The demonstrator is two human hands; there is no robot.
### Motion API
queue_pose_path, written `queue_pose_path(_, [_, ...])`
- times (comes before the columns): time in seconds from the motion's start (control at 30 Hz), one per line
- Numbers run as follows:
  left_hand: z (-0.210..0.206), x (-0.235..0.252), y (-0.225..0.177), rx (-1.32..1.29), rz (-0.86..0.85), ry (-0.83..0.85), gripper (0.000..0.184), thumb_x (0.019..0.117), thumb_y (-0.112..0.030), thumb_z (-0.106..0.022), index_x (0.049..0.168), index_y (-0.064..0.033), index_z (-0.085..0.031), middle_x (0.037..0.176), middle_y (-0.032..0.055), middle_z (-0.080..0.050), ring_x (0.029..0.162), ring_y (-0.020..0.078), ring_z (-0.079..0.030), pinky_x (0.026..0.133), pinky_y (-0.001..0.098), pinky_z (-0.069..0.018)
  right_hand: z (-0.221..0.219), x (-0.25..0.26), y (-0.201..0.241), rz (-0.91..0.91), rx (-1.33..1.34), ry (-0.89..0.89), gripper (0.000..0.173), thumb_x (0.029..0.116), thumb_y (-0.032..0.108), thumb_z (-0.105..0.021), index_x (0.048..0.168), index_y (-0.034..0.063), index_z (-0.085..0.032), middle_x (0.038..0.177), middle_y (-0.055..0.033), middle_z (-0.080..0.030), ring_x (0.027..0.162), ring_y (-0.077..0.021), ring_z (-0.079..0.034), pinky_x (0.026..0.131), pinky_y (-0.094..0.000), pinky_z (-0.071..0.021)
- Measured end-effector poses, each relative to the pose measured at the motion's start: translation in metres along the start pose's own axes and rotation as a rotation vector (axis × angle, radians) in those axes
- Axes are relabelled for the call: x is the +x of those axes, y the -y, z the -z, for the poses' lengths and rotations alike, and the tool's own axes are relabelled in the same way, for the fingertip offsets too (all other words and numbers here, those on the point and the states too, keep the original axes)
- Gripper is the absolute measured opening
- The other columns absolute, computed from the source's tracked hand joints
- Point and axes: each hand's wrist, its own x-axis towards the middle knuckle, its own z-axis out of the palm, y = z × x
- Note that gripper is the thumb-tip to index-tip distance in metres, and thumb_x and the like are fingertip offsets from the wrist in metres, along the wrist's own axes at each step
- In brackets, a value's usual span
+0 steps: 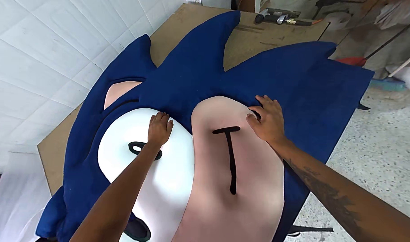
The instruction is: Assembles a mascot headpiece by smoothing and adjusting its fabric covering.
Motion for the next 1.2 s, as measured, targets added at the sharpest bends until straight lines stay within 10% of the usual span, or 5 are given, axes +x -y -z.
queue_pose_path(0.43, [0.037, -0.063, -0.069, -0.498, -0.386, -0.012, 0.033, 0.1039, -0.035, -0.051, 0.105, -0.0148, -0.078, 0.117, 0.0006, -0.074, 0.12, 0.0145, -0.065, 0.108, 0.0409, -0.0526, 0.003, 0.0, 0.004, -0.006, 0.005, 0.001, 0.041, 0.0983, 0.05, -0.048, 0.118, 0.0245, -0.074, 0.156, 0.0016, -0.049, 0.153, -0.0212, -0.031, 0.128, -0.0519, -0.0152])
queue_pose_path(0.63, [0.015, -0.07, -0.069, -0.179, -0.364, 0.125, 0.055, 0.1079, -0.045, -0.031, 0.149, -0.0183, -0.056, 0.164, -0.0039, -0.04, 0.157, 0.0174, -0.022, 0.129, 0.0549, -0.0138, 0.004, -0.002, 0.005, -0.008, 0.0, 0.007, 0.039, 0.0986, 0.048, -0.048, 0.118, 0.0249, -0.073, 0.157, 0.003, -0.048, 0.154, -0.0202, -0.029, 0.129, -0.0508, -0.0142])
queue_pose_path(0.83, [0.064, -0.076, -0.073, -0.527, -0.491, -0.16, 0.048, 0.1035, -0.029, -0.047, 0.058, -0.0134, -0.048, 0.056, 0.0011, -0.052, 0.057, 0.0161, -0.056, 0.055, 0.0381, -0.0483, 0.003, -0.001, 0.003, 0.002, 0.004, -0.019, 0.037, 0.0984, 0.047, -0.05, 0.115, 0.0243, -0.074, 0.155, 0.002, -0.051, 0.152, -0.0205, -0.032, 0.128, -0.0513, -0.0167])
queue_pose_path(1.03, [0.021, -0.085, -0.088, 0.029, -0.281, 0.157, 0.068, 0.1043, -0.064, -0.026, 0.159, -0.0261, -0.04, 0.17, -0.0052, -0.025, 0.16, 0.0252, -0.009, 0.126, 0.0652, -0.0073, 0.004, -0.001, 0.003, 0.008, -0.009, -0.003, 0.038, 0.0986, 0.046, -0.048, 0.116, 0.0241, -0.074, 0.155, 0.002, -0.05, 0.153, -0.02, -0.031, 0.128, -0.051, -0.0162])
queue_pose_path(1.2, [0.054, -0.115, -0.091, -0.2, -0.622, 0.224, 0.046, 0.1073, -0.04, -0.038, 0.12, -0.014, -0.074, 0.135, -0.0004, -0.068, 0.137, 0.0165, -0.054, 0.118, 0.0436, -0.0425, 0.002, -0.002, 0.003, 0.017, -0.012, 0.002, 0.039, 0.099, 0.047, -0.047, 0.116, 0.0239, -0.073, 0.157, 0.0022, -0.049, 0.154, -0.0203, -0.03, 0.128, -0.0517, -0.0154])
